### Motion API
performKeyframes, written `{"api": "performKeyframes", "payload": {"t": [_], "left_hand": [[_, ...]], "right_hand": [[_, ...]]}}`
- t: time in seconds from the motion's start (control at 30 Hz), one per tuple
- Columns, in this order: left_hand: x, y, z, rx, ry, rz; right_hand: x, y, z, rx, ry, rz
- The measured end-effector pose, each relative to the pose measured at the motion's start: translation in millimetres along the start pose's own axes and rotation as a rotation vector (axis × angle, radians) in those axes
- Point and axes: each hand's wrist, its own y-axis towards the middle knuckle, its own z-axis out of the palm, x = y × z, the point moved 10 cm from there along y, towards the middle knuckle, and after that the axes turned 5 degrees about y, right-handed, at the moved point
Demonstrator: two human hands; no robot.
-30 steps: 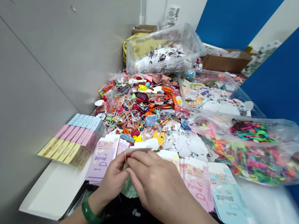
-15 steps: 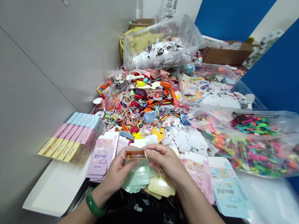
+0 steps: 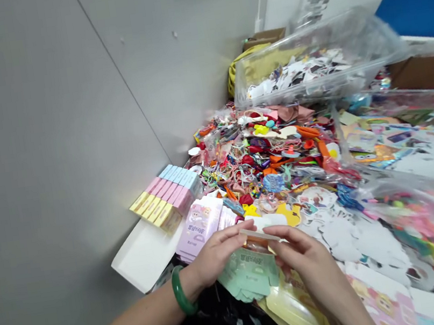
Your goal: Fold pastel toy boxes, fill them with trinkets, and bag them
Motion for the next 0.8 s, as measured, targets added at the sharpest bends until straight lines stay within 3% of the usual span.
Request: {"api": "performKeyframes", "payload": {"t": [0.07,0.17,0.33,0.47,0.7,0.8], "left_hand": [[-11.6,0.1,-4.7,-0.061,0.068,0.039],[-39.8,-4.8,-17.1,-0.162,0.286,0.245],[-49.5,-9.0,-19.0,-0.109,0.512,0.428],[-49.6,-8.1,-8.1,-0.046,0.526,0.428],[-54.6,1.9,-6.6,-0.087,0.509,0.296],[-55.3,2.3,-7.1,-0.086,0.505,0.324]], "right_hand": [[15.3,-2.6,-1.1,-0.035,-0.058,-0.144],[42.4,-14.3,4.0,-0.021,-0.213,-0.423],[57.7,-33.2,17.9,0.038,-0.512,-0.707],[55.8,-33.9,21.4,0.033,-0.543,-0.719],[67.8,-27.3,21.8,0.023,-0.475,-0.623],[70.0,-25.3,21.1,0.028,-0.475,-0.612]]}}
